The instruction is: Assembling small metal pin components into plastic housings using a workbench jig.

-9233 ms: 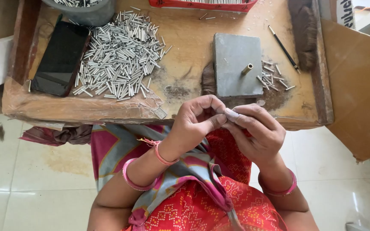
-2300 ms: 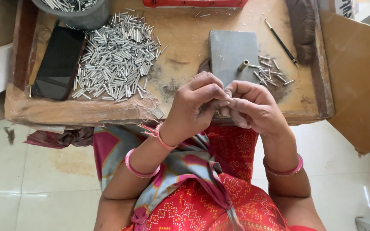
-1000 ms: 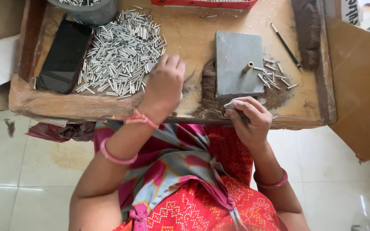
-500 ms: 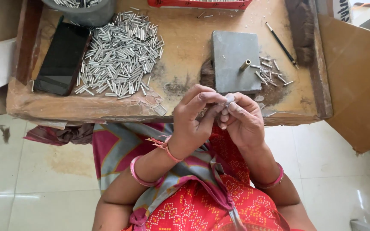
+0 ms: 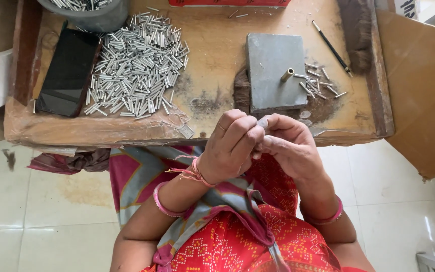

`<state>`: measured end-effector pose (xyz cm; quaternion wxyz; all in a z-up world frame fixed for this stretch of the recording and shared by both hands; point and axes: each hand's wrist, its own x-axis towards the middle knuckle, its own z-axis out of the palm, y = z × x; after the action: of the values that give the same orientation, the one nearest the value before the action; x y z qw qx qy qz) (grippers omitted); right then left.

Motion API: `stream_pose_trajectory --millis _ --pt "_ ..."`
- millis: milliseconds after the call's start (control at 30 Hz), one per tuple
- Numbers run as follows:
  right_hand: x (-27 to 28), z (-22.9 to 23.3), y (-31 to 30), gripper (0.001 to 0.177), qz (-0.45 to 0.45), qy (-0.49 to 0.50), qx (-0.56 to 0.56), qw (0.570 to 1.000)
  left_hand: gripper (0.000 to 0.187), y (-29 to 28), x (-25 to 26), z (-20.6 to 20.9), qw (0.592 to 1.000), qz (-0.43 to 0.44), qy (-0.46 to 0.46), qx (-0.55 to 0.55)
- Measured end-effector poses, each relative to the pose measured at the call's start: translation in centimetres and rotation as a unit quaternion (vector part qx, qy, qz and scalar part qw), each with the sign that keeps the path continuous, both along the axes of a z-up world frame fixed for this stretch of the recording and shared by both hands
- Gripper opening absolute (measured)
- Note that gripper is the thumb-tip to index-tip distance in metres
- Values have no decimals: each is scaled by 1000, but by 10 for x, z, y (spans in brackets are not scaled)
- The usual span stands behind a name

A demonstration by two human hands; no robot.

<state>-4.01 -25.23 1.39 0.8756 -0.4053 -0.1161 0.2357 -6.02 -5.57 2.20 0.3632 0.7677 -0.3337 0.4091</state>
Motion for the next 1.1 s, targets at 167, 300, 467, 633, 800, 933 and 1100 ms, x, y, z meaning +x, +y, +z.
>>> stream_pose_trajectory --millis 167,300,467,633,800,933,1100 --pt "0 11 -10 15 11 -107 -51 993 30 0 -4 2 999 -44 10 -16" --pt "-3 3 -15 13 -53 -185 -50 980 27 -7 -9 1 985 -84 74 -133" --pt "-1 -9 -13 18 -83 -169 21 982 19 -21 -9 -21 867 -221 269 -357" --pt "2 -19 -11 18 -80 -147 56 984 16 -28 -7 -27 731 -330 375 -464" --pt "2 -20 -8 17 -86 -142 70 984 16 -27 -5 -29 713 -364 374 -468" --pt "-4 -15 -5 17 -108 -158 43 981 17 -29 -4 -32 715 -365 375 -463" --pt "-18 3 -3 14 -247 -317 -216 890 19 -30 -3 -32 756 -311 373 -440"
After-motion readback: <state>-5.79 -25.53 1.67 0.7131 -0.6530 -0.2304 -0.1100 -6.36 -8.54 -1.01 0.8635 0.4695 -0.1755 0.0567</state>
